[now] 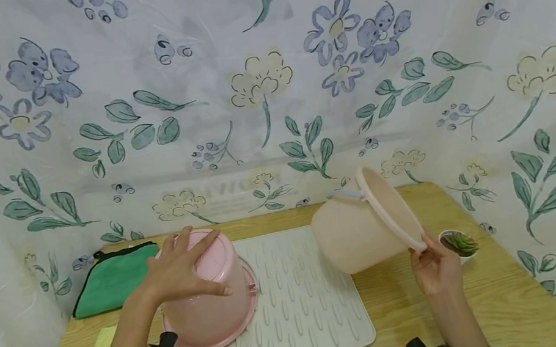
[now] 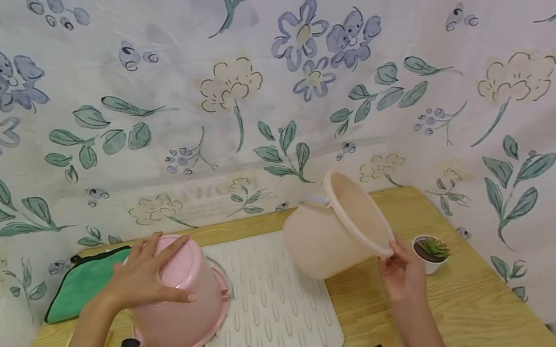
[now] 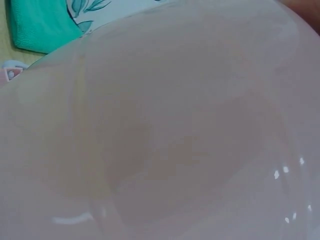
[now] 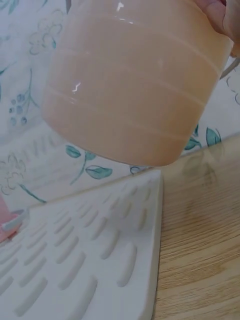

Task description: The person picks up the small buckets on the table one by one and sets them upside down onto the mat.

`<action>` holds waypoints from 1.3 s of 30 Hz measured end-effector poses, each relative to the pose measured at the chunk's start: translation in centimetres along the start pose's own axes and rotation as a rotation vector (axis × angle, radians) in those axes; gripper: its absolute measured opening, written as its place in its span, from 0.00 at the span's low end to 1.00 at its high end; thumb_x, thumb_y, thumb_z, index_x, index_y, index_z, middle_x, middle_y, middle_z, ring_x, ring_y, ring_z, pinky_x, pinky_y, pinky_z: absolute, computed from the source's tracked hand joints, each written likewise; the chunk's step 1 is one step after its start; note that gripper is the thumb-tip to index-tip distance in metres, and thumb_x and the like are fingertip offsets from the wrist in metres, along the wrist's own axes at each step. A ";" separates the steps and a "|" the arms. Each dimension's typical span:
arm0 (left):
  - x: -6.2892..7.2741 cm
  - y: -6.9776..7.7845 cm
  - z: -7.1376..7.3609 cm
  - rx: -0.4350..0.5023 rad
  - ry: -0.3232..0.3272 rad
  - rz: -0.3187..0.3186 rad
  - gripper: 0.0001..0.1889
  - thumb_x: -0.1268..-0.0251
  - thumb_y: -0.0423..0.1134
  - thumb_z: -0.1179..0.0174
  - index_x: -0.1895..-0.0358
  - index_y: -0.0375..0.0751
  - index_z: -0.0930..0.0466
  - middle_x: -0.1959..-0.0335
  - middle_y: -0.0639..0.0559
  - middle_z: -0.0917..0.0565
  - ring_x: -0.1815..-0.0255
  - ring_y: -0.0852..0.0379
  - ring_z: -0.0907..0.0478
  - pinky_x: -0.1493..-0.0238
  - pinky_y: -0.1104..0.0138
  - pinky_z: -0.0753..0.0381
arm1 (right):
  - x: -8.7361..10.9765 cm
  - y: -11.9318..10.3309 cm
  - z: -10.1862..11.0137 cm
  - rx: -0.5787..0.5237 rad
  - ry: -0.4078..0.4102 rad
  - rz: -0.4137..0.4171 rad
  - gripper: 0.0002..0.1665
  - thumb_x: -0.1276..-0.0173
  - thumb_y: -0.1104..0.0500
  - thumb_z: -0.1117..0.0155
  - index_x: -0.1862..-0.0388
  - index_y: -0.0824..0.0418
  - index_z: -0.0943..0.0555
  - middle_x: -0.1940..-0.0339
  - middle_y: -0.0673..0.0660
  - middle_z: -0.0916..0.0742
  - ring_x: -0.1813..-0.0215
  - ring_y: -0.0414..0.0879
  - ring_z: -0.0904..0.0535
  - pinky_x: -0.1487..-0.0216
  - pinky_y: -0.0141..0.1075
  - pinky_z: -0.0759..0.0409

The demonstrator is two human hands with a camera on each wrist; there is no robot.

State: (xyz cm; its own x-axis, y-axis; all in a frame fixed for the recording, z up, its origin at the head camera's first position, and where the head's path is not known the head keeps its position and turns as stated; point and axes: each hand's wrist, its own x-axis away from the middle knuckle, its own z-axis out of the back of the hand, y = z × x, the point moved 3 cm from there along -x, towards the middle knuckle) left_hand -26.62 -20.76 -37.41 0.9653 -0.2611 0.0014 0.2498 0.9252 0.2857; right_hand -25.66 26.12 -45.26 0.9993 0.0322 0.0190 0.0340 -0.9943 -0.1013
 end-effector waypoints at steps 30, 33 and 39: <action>0.2 -0.2 -0.2 0.018 0.029 -0.011 0.60 0.66 0.79 0.33 0.23 0.60 0.41 0.22 0.30 0.51 0.25 0.25 0.56 0.45 0.20 0.51 | 1.9 2.1 1.2 -0.096 -0.028 -0.054 0.20 0.20 0.67 0.61 0.55 0.77 0.21 0.62 0.68 0.16 0.65 0.60 0.15 0.70 0.38 0.14; 0.2 -0.1 -0.2 0.016 0.039 -0.015 0.60 0.66 0.79 0.33 0.23 0.60 0.40 0.22 0.30 0.50 0.25 0.25 0.56 0.44 0.22 0.50 | 2.0 2.1 1.4 -0.097 -0.026 -0.052 0.21 0.20 0.66 0.62 0.55 0.77 0.22 0.62 0.68 0.16 0.65 0.59 0.15 0.70 0.38 0.14; 0.3 0.0 -0.2 0.013 0.058 -0.020 0.59 0.66 0.79 0.33 0.24 0.60 0.39 0.22 0.31 0.49 0.25 0.26 0.55 0.44 0.23 0.49 | 2.4 2.3 1.7 -0.092 -0.026 -0.048 0.20 0.20 0.67 0.61 0.54 0.77 0.22 0.62 0.68 0.17 0.66 0.59 0.15 0.70 0.37 0.15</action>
State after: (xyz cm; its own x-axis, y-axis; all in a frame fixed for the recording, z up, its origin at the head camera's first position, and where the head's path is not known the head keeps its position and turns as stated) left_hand -26.28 -20.82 -37.62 0.9631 -0.2626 -0.0595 0.2682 0.9164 0.2973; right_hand -23.16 24.05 -47.10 0.9966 0.0820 -0.0046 0.0819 -0.9966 -0.0086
